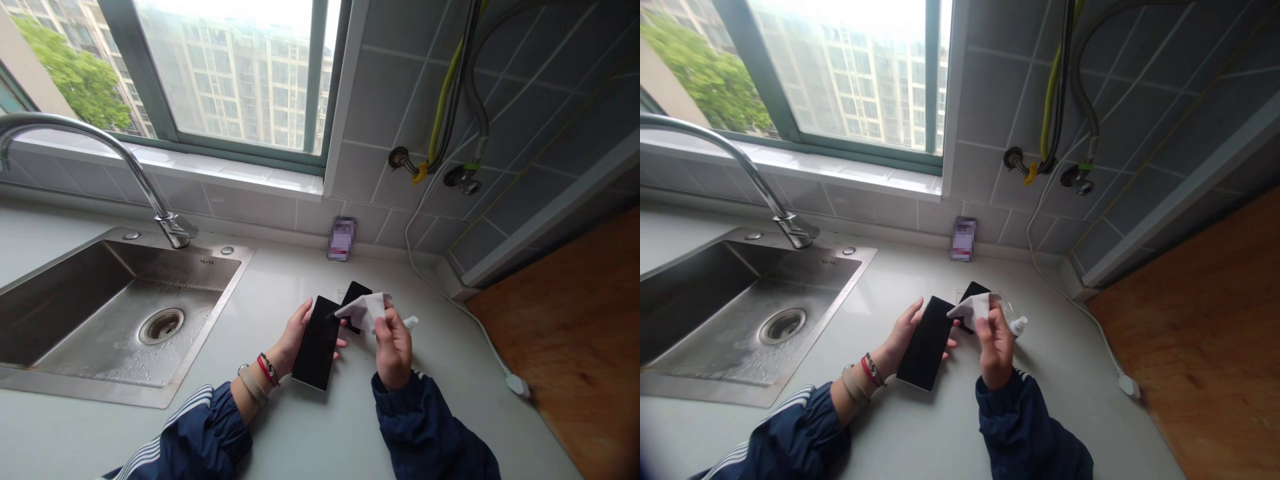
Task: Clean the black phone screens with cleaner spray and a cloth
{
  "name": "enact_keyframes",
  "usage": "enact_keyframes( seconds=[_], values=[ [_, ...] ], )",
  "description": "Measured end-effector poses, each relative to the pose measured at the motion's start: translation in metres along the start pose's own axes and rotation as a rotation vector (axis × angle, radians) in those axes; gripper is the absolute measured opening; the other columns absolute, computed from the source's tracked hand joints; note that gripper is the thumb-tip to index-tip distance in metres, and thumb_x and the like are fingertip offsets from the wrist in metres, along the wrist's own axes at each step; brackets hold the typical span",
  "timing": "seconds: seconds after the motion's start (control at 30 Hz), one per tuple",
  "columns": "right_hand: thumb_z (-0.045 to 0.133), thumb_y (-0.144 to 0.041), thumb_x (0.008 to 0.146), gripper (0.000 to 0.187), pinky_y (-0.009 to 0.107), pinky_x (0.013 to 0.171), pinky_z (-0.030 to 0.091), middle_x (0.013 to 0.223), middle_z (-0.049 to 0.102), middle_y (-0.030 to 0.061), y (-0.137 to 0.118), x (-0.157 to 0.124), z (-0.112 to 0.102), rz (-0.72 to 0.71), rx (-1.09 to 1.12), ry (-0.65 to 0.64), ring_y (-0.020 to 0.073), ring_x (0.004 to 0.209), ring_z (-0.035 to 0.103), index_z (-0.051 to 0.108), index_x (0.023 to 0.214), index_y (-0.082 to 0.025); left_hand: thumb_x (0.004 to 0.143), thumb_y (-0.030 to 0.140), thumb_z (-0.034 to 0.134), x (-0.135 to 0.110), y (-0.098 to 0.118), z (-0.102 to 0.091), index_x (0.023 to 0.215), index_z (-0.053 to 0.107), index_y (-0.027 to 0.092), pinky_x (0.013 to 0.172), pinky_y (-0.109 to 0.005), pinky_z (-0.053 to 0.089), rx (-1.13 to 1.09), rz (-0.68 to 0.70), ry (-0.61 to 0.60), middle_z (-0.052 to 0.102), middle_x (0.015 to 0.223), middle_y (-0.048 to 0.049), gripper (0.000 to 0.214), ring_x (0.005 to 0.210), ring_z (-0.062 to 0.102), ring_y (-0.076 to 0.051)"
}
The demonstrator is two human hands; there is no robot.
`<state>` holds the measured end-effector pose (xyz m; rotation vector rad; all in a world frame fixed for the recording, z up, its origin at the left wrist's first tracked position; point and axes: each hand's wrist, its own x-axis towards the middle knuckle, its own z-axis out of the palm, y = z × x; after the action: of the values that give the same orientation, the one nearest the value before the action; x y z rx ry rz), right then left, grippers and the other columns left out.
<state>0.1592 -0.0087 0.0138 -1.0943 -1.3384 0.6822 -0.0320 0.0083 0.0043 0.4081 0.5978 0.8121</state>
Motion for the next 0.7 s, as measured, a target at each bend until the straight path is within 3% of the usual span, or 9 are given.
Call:
enact_keyframes(
  seconds=[0.1, 0.2, 0.27, 0.37, 0.47, 0.57, 0.7],
  values=[
    [0.052, -0.047, 0.097, 0.034, 0.041, 0.094, 0.050, 0.127, 0.061, 0.0110, -0.004, -0.013, 0.006, -0.241, -0.152, -0.360, 0.0285, 0.113, 0.061, 0.055, 0.075, -0.022, 0.094, 0.073, 0.038, 0.001, -0.001, -0.001, 0.124, 0.065, 0.011, 0.070, -0.040, 0.058, -0.018, 0.077, -0.022, 0.075, 0.103, -0.0173, 0.074, 0.079, 0.074, -0.029],
    [0.054, -0.050, 0.097, 0.031, 0.043, 0.101, 0.051, 0.137, 0.058, 0.0130, -0.004, -0.024, 0.012, -0.399, -0.209, -0.654, 0.0306, 0.123, 0.059, 0.064, 0.092, -0.021, 0.096, 0.073, 0.034, 0.003, -0.001, -0.003, 0.123, 0.066, 0.005, 0.082, -0.034, 0.055, -0.054, 0.141, -0.004, 0.076, 0.099, -0.0174, 0.079, 0.088, 0.073, -0.028],
    [0.053, -0.046, 0.098, 0.029, 0.044, 0.106, 0.049, 0.141, 0.056, 0.0135, -0.002, -0.027, 0.016, -0.444, -0.238, -0.674, 0.0306, 0.130, 0.056, 0.065, 0.106, -0.020, 0.096, 0.073, 0.034, 0.004, -0.001, -0.005, 0.123, 0.067, 0.004, 0.085, -0.033, 0.054, -0.063, 0.139, 0.010, 0.076, 0.098, -0.0171, 0.081, 0.091, 0.073, -0.028],
    [0.050, -0.027, 0.100, 0.025, 0.045, 0.111, 0.048, 0.138, 0.060, 0.0125, 0.005, -0.027, 0.021, -0.472, -0.315, -0.561, 0.0282, 0.133, 0.055, 0.066, 0.118, -0.021, 0.095, 0.075, 0.035, 0.005, -0.003, -0.007, 0.126, 0.065, 0.005, 0.083, -0.032, 0.053, -0.040, 0.126, 0.042, 0.077, 0.095, -0.0154, 0.082, 0.088, 0.073, -0.027],
    [0.048, -0.017, 0.098, 0.040, 0.050, 0.117, 0.043, 0.147, 0.055, 0.0137, 0.012, -0.028, 0.024, -0.515, -0.414, -0.482, 0.0291, 0.142, 0.047, 0.059, 0.136, -0.019, 0.095, 0.074, 0.036, 0.006, -0.009, -0.007, 0.136, 0.060, 0.007, 0.093, -0.037, 0.051, -0.048, 0.100, 0.011, 0.076, 0.106, -0.0160, 0.082, 0.097, 0.073, -0.029],
    [0.047, -0.023, 0.100, 0.061, 0.056, 0.121, 0.035, 0.162, 0.037, 0.0158, 0.018, -0.031, 0.027, -0.511, -0.580, -0.553, 0.0329, 0.153, 0.030, 0.034, 0.158, -0.014, 0.095, 0.073, 0.039, 0.008, -0.018, -0.006, 0.143, 0.055, 0.009, 0.103, -0.041, 0.046, -0.070, 0.086, -0.042, 0.074, 0.118, -0.0175, 0.082, 0.107, 0.071, -0.032],
    [0.045, -0.047, 0.104, 0.080, 0.064, 0.122, 0.027, 0.169, 0.016, 0.0179, 0.023, -0.034, 0.028, -0.493, -0.711, -0.640, 0.0379, 0.157, 0.013, 0.007, 0.165, -0.012, 0.096, 0.071, 0.038, 0.008, -0.024, -0.002, 0.147, 0.052, 0.010, 0.109, -0.043, 0.042, -0.062, 0.117, -0.051, 0.072, 0.126, -0.0176, 0.080, 0.115, 0.068, -0.033]
  ],
)
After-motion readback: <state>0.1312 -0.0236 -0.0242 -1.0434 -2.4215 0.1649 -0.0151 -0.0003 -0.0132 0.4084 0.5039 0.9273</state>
